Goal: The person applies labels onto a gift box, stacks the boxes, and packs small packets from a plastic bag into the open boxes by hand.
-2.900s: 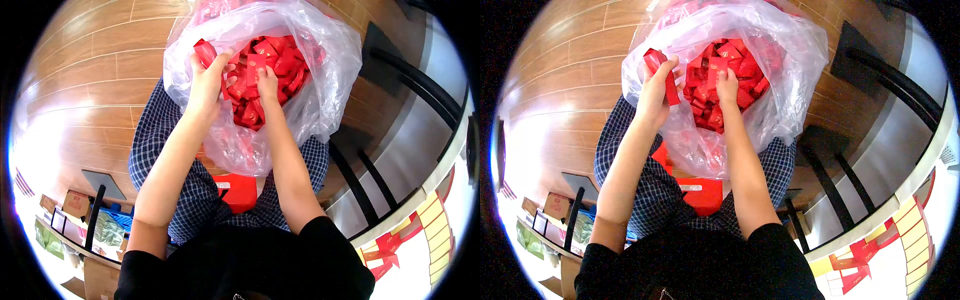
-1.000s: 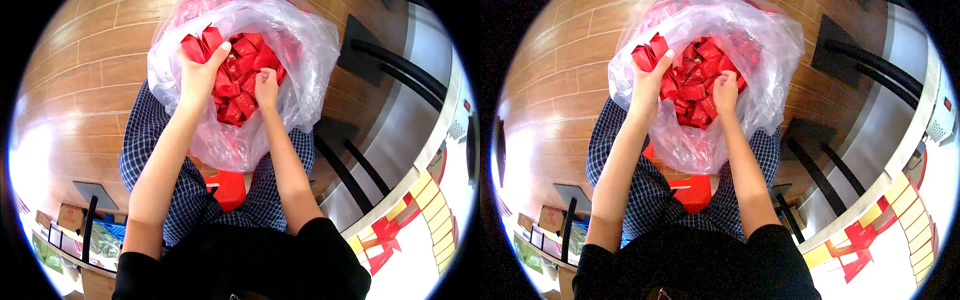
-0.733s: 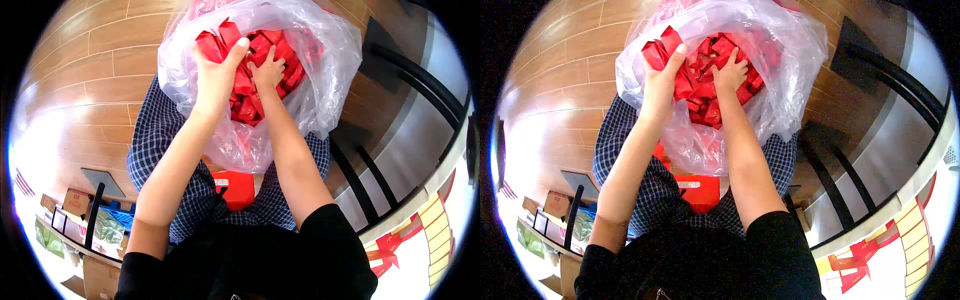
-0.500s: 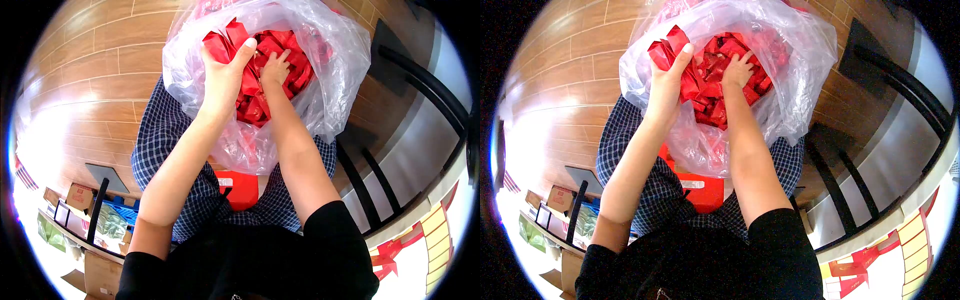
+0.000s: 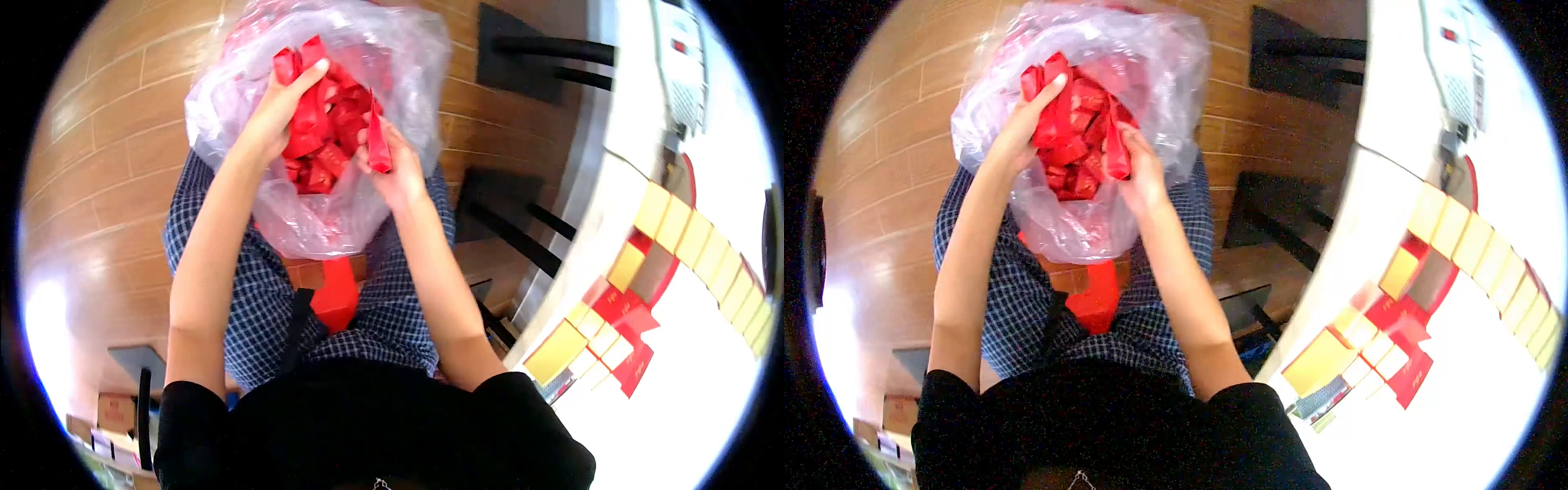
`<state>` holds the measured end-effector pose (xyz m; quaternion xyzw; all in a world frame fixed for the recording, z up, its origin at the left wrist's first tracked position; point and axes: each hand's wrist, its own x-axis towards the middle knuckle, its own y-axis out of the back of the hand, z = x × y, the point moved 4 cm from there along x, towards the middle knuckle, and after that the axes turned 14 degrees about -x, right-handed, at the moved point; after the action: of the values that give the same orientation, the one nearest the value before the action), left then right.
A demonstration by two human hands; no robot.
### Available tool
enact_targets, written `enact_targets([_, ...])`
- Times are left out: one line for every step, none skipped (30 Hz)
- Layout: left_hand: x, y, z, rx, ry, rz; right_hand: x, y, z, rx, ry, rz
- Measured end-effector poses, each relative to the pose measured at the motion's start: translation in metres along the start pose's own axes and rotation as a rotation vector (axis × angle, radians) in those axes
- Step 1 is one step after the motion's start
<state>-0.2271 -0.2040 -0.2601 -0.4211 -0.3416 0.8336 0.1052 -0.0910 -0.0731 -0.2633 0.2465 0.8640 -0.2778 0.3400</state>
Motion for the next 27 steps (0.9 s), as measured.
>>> enact_targets([-0.015, -0.009, 0.0, 0.078, 0.06, -0.046, -0.015, -0.004, -0.01, 0.045, 0.003, -0.045])
enact_targets([-0.033, -0.019, -0.005, 0.077, 0.05, -0.084, -0.03, -0.009, -0.018, 0.087, 0.005, -0.098])
enact_targets([-0.052, -0.024, -0.014, 0.061, 0.076, -0.099, -0.04, -0.007, -0.021, 0.062, 0.055, -0.25])
enact_targets([-0.067, -0.026, -0.023, 0.047, 0.106, -0.106, -0.053, -0.015, -0.026, 0.06, 0.082, -0.256])
enact_targets([-0.075, -0.022, -0.04, 0.165, 0.065, -0.196, -0.068, -0.021, -0.029, -0.19, 0.172, -0.037])
enact_targets([-0.084, -0.021, -0.051, 0.287, 0.021, -0.28, -0.082, -0.027, -0.032, -0.428, 0.262, 0.188])
enact_targets([-0.109, -0.037, -0.053, 0.253, -0.035, -0.218, -0.085, -0.017, -0.024, -0.657, 0.387, 0.281])
enact_targets([-0.136, -0.055, -0.057, 0.217, -0.091, -0.158, -0.103, -0.017, -0.025, -0.999, 0.674, 0.381])
enact_targets([-0.152, -0.061, -0.06, 0.178, -0.08, -0.203, -0.115, -0.013, -0.025, -0.851, 0.669, 0.397])
enact_targets([-0.164, -0.067, -0.065, 0.139, -0.064, -0.249, -0.128, -0.008, -0.027, -0.703, 0.659, 0.411])
enact_targets([-0.178, -0.078, -0.068, 0.113, -0.112, -0.341, -0.155, -0.006, -0.036, -0.792, 0.672, 0.449])
enact_targets([-0.192, -0.085, -0.073, 0.177, -0.152, -0.374, -0.179, -0.006, -0.044, -0.821, 0.718, 0.464])
enact_targets([-0.211, -0.098, -0.076, 0.194, -0.129, -0.416, -0.202, 0.0, -0.048, -0.827, 0.739, 0.473])
enact_targets([-0.23, -0.112, -0.08, 0.215, -0.104, -0.461, -0.226, 0.007, -0.054, -0.831, 0.762, 0.487])
enact_targets([-0.231, -0.112, -0.098, 0.337, -0.2, -0.48, -0.252, 0.012, -0.061, -0.887, 0.843, 0.524])
enact_targets([-0.25, -0.129, -0.105, 0.355, -0.226, -0.533, -0.28, 0.018, -0.07, -0.94, 0.923, 0.571])
enact_targets([-0.266, -0.145, -0.113, 0.447, -0.259, -0.576, -0.303, 0.031, -0.075, -0.89, 0.897, 0.553])
enact_targets([-0.283, -0.161, -0.122, 0.542, -0.294, -0.62, -0.33, 0.045, -0.081, -0.852, 0.844, 0.507])
enact_targets([-0.3, -0.179, -0.132, 0.54, -0.293, -0.697, -0.354, 0.059, -0.087, -0.821, 0.899, 0.504])
enact_targets([-0.319, -0.2, -0.142, 0.573, -0.283, -0.773, -0.379, 0.074, -0.092, -0.789, 0.957, 0.503])
enact_targets([-0.333, -0.218, -0.154, 0.569, -0.27, -0.853, -0.405, 0.085, -0.098, -0.832, 0.992, 0.532])
enact_targets([-0.346, -0.235, -0.167, 0.564, -0.252, -0.928, -0.427, 0.096, -0.102, -0.845, 1.008, 0.588])
enact_targets([-0.356, -0.252, -0.182, 0.573, -0.249, -1.003, -0.447, 0.111, -0.107, -0.79, 1.039, 0.626])
enact_targets([-0.367, -0.27, -0.197, 0.609, -0.231, -1.057, -0.463, 0.128, -0.112, -0.739, 1.069, 0.657])
enact_targets([-0.373, -0.286, -0.21, 0.584, -0.25, -1.14, -0.476, 0.143, -0.119, -0.726, 1.092, 0.696])
enact_targets([-0.379, -0.304, -0.227, 0.561, -0.273, -1.219, -0.489, 0.163, -0.124, -0.71, 1.117, 0.73])
enact_targets([-0.381, -0.32, -0.243, 0.596, -0.224, -1.24, -0.503, 0.179, -0.129, -0.671, 1.053, 0.783])
